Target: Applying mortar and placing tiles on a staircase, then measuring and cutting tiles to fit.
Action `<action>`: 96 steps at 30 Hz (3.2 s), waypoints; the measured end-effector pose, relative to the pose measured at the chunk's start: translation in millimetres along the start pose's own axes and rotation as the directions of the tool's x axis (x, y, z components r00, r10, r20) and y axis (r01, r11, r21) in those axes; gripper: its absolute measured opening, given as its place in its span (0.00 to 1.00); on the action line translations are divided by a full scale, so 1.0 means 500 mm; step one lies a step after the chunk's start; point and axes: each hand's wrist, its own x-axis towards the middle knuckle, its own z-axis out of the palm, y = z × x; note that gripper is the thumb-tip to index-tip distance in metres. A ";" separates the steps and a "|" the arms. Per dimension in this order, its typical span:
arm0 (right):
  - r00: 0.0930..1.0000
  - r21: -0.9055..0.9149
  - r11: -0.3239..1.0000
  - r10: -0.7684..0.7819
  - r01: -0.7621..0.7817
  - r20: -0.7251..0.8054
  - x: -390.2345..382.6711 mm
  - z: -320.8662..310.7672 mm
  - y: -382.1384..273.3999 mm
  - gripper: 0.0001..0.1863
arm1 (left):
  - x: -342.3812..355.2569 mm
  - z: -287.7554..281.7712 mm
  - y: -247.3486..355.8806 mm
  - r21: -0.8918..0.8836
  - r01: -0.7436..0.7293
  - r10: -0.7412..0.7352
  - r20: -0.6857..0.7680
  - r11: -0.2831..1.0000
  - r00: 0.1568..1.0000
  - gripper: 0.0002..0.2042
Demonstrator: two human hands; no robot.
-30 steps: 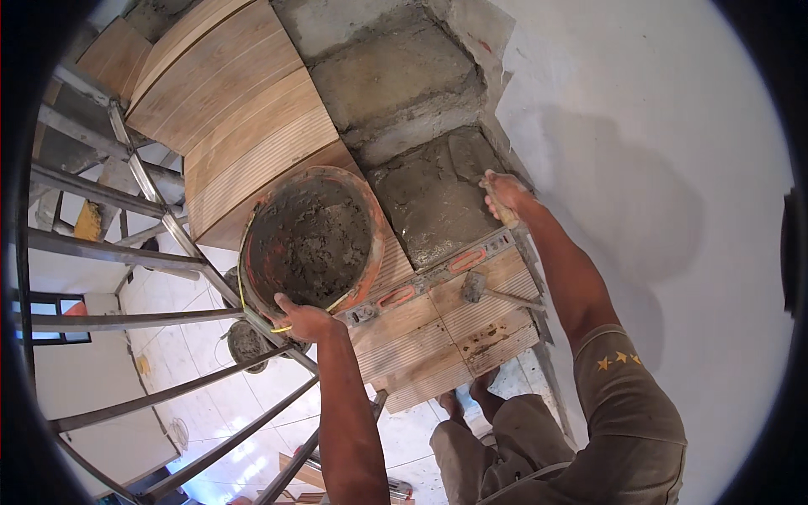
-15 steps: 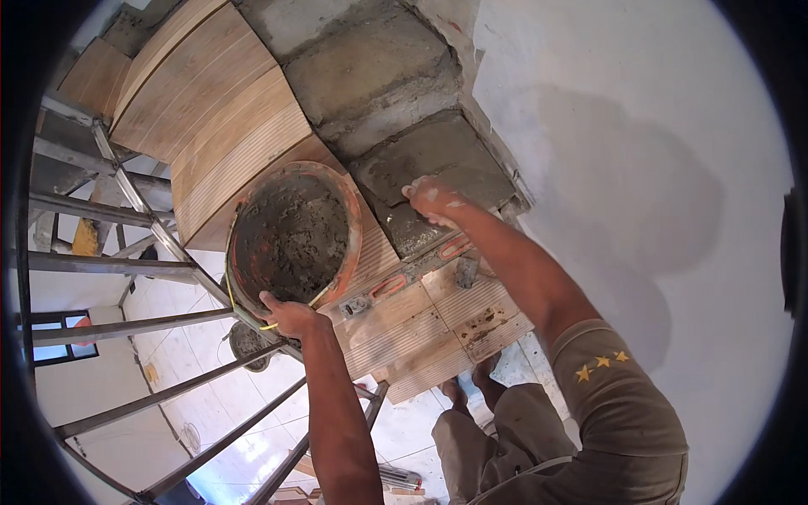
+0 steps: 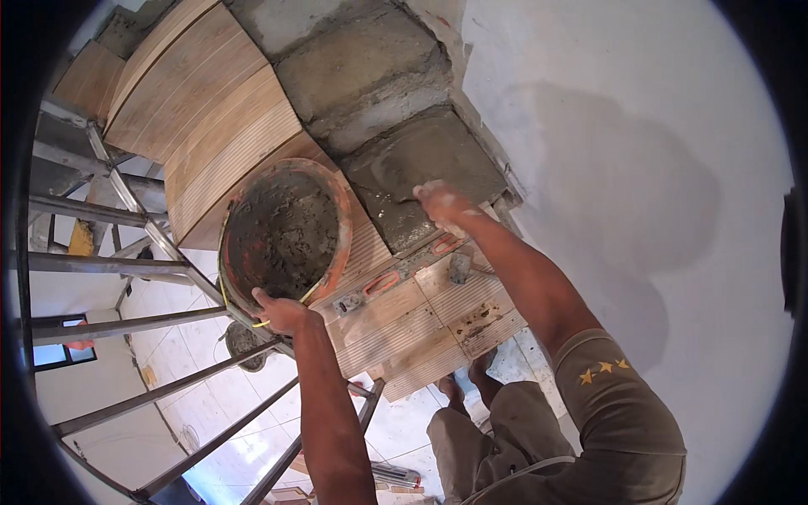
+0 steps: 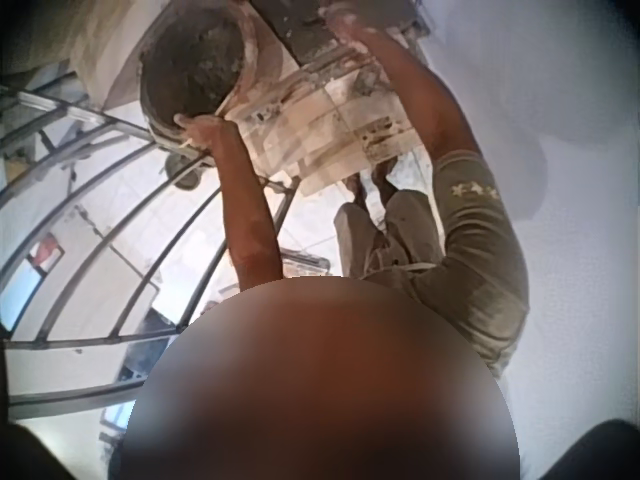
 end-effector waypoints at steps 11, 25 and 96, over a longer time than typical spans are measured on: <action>0.898 0.294 0.934 0.297 -0.202 -0.326 0.010 -0.049 0.139 0.15 | 0.000 -0.002 0.018 0.035 0.073 -0.072 -0.012 0.997 0.997 0.36; 0.981 -0.011 0.997 0.068 -0.071 -0.181 0.053 -0.060 -0.011 0.18 | 0.044 -0.025 -0.015 -0.005 0.057 -0.057 0.026 0.998 0.998 0.35; 0.898 0.826 0.503 0.440 -0.253 0.007 -0.070 -0.010 0.152 0.28 | 0.048 -0.023 -0.032 -0.058 -0.037 0.039 0.017 0.998 0.999 0.34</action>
